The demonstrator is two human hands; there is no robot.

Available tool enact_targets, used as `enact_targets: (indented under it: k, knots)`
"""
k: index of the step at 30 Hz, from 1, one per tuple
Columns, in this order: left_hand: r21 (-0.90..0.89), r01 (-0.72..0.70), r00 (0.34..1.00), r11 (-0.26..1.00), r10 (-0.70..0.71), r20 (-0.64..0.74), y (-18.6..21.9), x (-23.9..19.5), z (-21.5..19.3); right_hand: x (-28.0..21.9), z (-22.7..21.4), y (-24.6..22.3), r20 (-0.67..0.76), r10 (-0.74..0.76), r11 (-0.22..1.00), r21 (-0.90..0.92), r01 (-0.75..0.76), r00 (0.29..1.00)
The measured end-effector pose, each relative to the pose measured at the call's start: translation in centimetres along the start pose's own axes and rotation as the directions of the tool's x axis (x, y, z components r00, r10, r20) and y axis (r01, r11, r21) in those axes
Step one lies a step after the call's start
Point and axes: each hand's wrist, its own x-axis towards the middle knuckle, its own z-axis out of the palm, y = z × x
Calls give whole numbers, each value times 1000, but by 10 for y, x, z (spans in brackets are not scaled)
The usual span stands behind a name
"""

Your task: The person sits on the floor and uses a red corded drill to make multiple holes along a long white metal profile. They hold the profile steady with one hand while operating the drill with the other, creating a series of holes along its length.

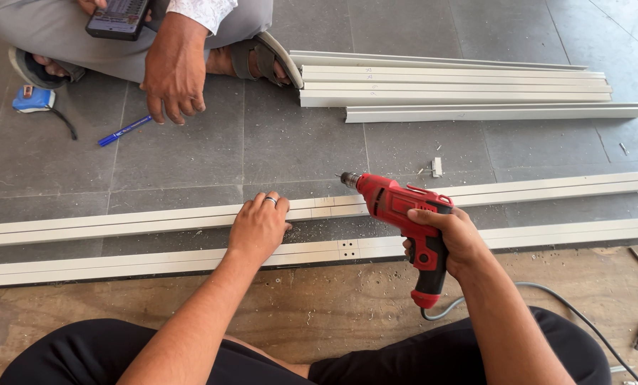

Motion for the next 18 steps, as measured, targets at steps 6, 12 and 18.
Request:
enact_targets:
  k: [6, 12, 18]
  knots:
    - [-94, 23, 973, 995, -1, 229, -3, 4, -3, 0, 1, 1, 3, -30, 999, -17, 30, 1000]
    - [-281, 58, 992, 958, -24, 122, 12, -6, 3, -3, -4, -2, 16, -45, 999, -10, 45, 999]
    - [-522, 163, 986, 838, -151, 66, 16, -8, 13, -25, -12, -36, 15, -25, 979, -200, 27, 1000]
